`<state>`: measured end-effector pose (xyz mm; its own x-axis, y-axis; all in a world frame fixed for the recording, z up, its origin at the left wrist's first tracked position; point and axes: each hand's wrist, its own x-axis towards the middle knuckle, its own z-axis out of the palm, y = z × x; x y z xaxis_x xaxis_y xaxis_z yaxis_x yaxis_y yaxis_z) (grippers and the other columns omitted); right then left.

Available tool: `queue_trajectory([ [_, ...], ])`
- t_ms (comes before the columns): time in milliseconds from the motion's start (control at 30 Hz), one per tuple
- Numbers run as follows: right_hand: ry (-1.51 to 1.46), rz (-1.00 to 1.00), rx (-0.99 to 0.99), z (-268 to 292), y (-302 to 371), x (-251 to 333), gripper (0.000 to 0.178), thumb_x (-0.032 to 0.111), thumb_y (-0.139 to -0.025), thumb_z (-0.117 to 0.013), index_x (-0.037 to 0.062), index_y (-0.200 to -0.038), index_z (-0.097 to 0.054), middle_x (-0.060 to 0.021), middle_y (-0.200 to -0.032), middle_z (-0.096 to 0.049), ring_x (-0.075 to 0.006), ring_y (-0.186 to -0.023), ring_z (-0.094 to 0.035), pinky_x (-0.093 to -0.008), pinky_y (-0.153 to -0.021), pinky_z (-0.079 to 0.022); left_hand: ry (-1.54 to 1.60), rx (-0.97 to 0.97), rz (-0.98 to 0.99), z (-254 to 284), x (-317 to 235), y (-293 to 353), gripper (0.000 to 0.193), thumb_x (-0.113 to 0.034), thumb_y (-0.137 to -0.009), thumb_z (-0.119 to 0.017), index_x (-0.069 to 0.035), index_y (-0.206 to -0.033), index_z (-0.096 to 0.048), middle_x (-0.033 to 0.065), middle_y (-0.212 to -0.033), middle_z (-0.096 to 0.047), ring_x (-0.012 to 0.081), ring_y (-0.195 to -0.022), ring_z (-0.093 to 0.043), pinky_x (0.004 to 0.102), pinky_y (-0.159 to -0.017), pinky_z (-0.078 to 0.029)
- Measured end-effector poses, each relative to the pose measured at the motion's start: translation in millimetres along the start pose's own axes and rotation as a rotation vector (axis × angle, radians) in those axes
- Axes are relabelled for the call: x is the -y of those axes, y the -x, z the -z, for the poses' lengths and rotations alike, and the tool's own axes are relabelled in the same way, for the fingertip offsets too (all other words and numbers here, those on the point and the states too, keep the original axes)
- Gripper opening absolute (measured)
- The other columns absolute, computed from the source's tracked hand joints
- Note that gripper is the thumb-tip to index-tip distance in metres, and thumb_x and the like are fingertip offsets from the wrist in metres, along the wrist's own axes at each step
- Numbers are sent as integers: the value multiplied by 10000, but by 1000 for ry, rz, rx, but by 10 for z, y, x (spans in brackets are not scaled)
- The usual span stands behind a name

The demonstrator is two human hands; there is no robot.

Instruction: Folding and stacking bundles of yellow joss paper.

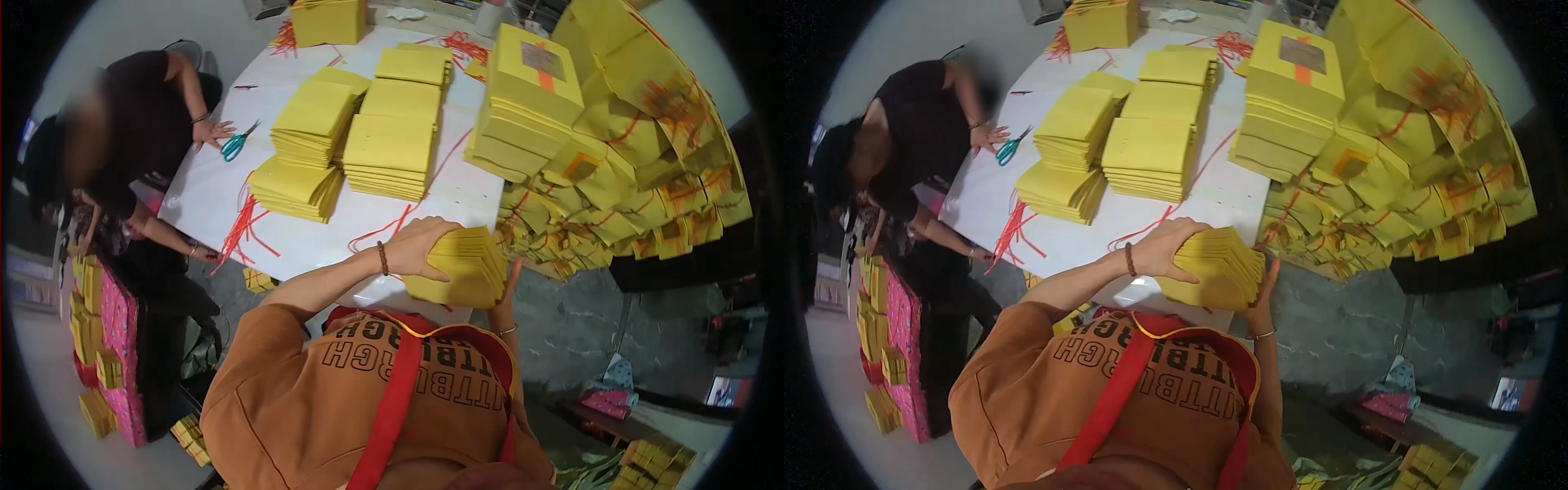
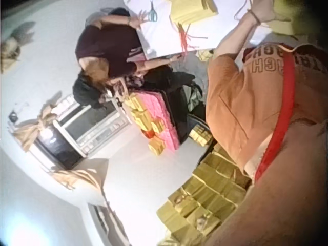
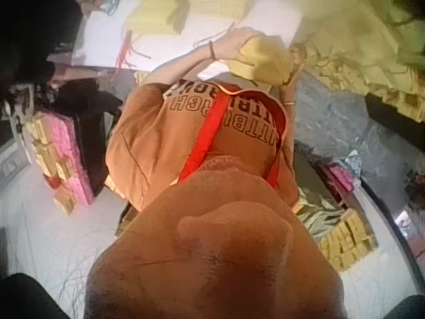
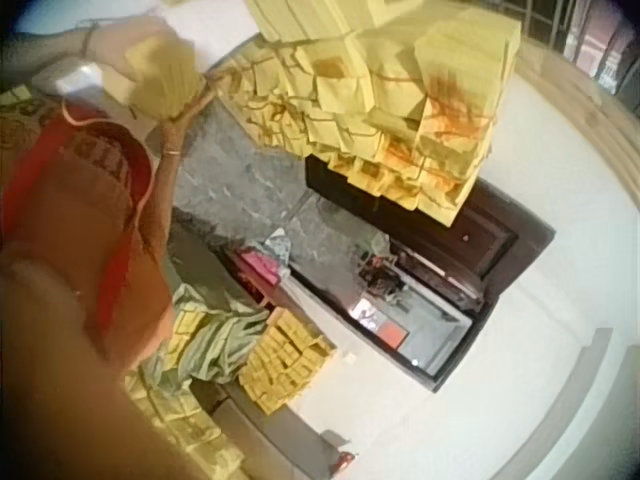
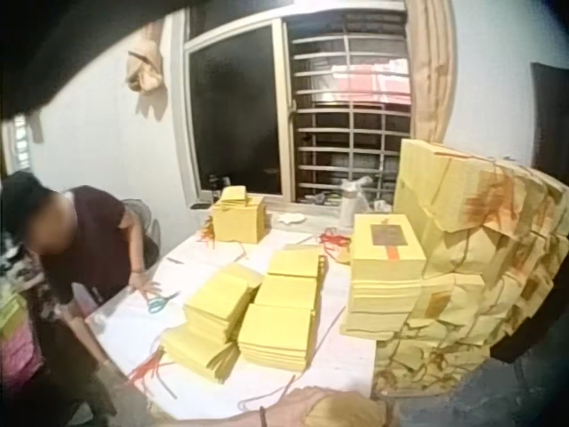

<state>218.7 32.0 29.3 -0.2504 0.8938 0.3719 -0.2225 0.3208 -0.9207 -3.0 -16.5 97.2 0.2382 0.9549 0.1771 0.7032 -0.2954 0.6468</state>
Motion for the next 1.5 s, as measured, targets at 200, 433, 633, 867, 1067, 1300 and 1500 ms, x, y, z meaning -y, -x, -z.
queue_trajectory([
  [200,-185,-251,173,-116,-157,-57,846,330,-797,-665,92,-1336,-57,-124,-1298,-378,-232,-1147,-429,-360,-947,-382,823,-12,218,-133,233,217,868,-293,-624,-792,-23,-1301,-323,150,-1194,-469,237,-1173,-410,338,-980,-337],
  [433,-70,-98,552,-286,18,91,1138,187,-712,-759,122,-1394,149,-122,-1336,-339,-222,-1195,-396,-365,-971,-367,932,-248,224,-312,369,453,870,-242,-645,-788,-14,-1319,-286,130,-1221,-454,215,-1170,-413,327,-987,-335],
  [633,80,-50,599,-433,318,-109,1263,131,-613,-823,131,-1374,185,-115,-1337,-323,-240,-1206,-387,-388,-997,-336,623,-89,139,-332,407,724,857,-199,-582,-815,-29,-1282,-350,172,-1180,-530,298,-1102,-514,375,-939,-405],
  [867,167,-81,566,-346,408,-322,1230,112,-608,-820,120,-1372,144,-112,-1322,-333,-238,-1188,-401,-389,-984,-349,415,-41,131,-383,551,776,725,-182,-623,-774,-24,-1220,-394,198,-1054,-584,347,-1002,-559,392,-833,-457],
  [1067,27,-160,364,-522,201,-110,1111,109,-629,-799,90,-1373,26,-112,-1290,-369,-233,-1161,-424,-382,-964,-368,390,-47,63,-386,589,746,759,-256,-708,-702,-8,-1298,-295,216,-1126,-539,359,-1020,-543,390,-832,-446],
  [1300,-737,-679,-28,-458,60,15,459,282,-885,-498,32,-1261,-411,-106,-1174,-514,-230,-1075,-512,-365,-909,-425,1407,-174,-69,-348,606,572,830,-576,-872,-410,-53,-1424,-79,109,-1284,-440,169,-1151,-445,286,-937,-355],
  [1500,-858,-658,-96,-551,-141,-147,394,248,-913,-450,48,-1251,-417,-79,-1166,-526,-215,-1052,-527,-364,-887,-444,1465,-306,200,-667,289,368,735,-286,-889,-507,-121,-1426,-31,116,-1382,-293,209,-1256,-329,368,-1002,-322],
])
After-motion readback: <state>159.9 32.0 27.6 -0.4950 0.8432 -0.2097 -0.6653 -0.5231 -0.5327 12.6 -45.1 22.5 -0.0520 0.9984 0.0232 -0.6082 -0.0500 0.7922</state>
